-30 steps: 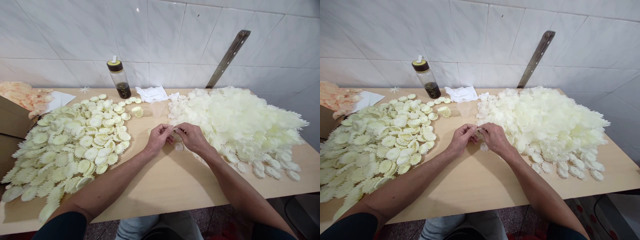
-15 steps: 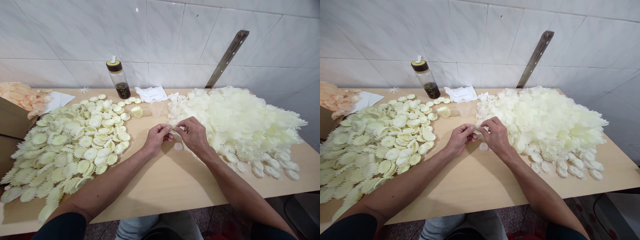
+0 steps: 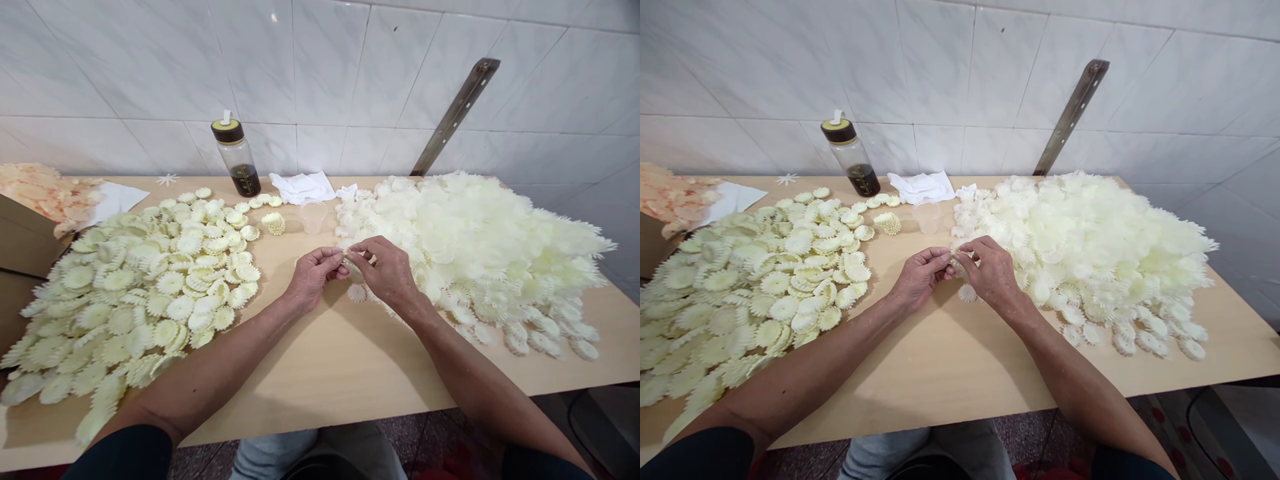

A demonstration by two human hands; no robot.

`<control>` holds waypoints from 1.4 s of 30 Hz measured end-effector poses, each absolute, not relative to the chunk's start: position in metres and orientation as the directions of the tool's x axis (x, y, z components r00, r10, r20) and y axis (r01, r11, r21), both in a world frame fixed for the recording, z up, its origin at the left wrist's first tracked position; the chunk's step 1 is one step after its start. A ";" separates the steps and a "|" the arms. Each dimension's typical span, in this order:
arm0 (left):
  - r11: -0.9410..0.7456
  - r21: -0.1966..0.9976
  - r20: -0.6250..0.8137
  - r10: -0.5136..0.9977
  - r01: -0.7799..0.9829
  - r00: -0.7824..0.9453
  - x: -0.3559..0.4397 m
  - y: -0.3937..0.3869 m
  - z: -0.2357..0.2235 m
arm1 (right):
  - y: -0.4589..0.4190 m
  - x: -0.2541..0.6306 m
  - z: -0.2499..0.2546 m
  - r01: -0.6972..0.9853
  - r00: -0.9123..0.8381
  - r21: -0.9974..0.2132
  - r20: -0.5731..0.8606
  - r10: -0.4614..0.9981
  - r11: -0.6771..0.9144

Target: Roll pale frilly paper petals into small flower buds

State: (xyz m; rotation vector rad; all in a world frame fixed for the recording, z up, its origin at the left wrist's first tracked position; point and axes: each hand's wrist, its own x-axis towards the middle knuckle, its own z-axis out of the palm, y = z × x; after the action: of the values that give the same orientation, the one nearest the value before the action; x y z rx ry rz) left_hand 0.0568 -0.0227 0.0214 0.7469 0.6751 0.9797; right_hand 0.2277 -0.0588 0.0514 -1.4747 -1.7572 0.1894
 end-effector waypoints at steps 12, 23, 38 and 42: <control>0.366 0.806 -0.151 0.887 -0.466 0.436 0.057 -0.025 0.024 | -0.061 0.225 0.055 0.732 0.059 -0.615 0.485 0.873 0.293; 0.359 0.830 -0.156 0.884 -0.427 0.441 0.058 -0.028 0.022 | -0.057 0.230 0.052 0.708 0.028 -0.651 0.415 0.909 0.275; 0.353 0.838 -0.163 0.890 -0.417 0.427 0.057 -0.025 0.022 | -0.060 0.227 0.059 0.661 0.155 -0.732 0.350 0.924 0.166; 0.352 0.844 -0.154 0.882 -0.405 0.445 0.057 -0.026 0.023 | -0.063 0.227 0.064 0.568 0.228 -0.820 0.236 0.945 0.068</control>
State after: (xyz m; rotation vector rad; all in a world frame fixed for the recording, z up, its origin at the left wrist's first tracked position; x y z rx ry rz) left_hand 0.0568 -0.0265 0.0232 0.8283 0.6819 0.9217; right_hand 0.2270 -0.0628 0.0644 -1.6104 -1.4485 0.5317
